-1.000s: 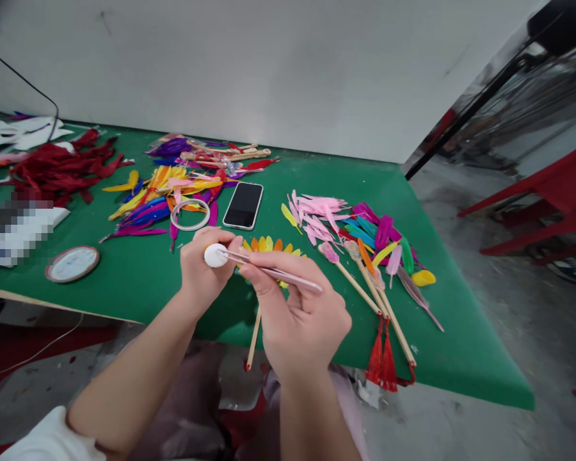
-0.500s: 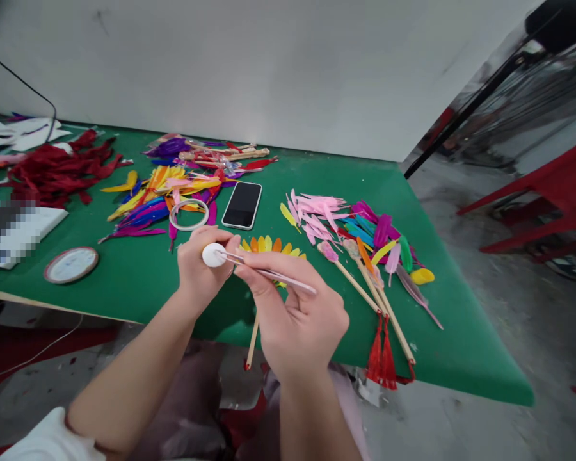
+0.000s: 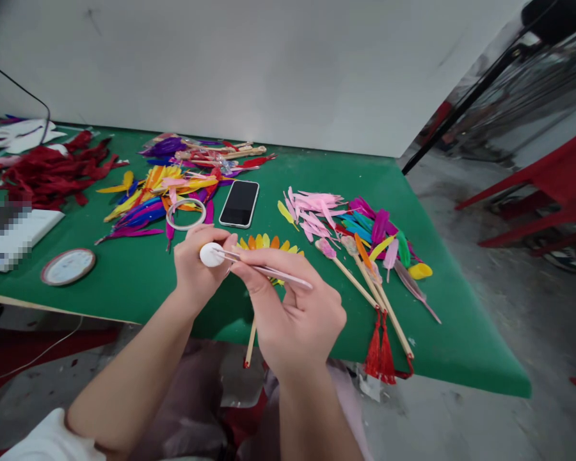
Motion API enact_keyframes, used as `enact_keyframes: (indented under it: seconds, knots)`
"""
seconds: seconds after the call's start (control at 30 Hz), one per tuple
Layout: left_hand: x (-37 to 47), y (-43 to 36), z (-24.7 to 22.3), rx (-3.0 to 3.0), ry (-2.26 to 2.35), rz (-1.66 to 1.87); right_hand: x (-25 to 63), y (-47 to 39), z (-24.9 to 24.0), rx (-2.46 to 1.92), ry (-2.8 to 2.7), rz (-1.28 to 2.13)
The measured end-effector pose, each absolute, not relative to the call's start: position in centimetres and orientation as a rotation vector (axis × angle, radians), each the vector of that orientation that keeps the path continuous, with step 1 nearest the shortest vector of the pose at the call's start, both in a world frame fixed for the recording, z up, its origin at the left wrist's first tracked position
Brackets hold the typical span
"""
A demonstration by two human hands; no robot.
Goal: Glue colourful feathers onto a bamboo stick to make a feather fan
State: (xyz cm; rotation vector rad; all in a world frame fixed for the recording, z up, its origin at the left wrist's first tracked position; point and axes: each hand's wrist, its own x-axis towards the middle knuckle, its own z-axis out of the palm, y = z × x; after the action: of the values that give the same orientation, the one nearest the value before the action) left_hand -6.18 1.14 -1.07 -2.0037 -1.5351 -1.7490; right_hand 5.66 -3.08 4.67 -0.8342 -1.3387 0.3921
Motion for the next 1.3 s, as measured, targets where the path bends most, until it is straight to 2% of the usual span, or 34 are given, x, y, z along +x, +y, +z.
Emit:
enact_keyframes:
  seconds: [1.3]
  knots:
    - [-6.23, 1.22, -0.99, -1.994, -1.517, -1.776, 5.92, -3.21, 4.74, -0.828, -1.346, 0.356]
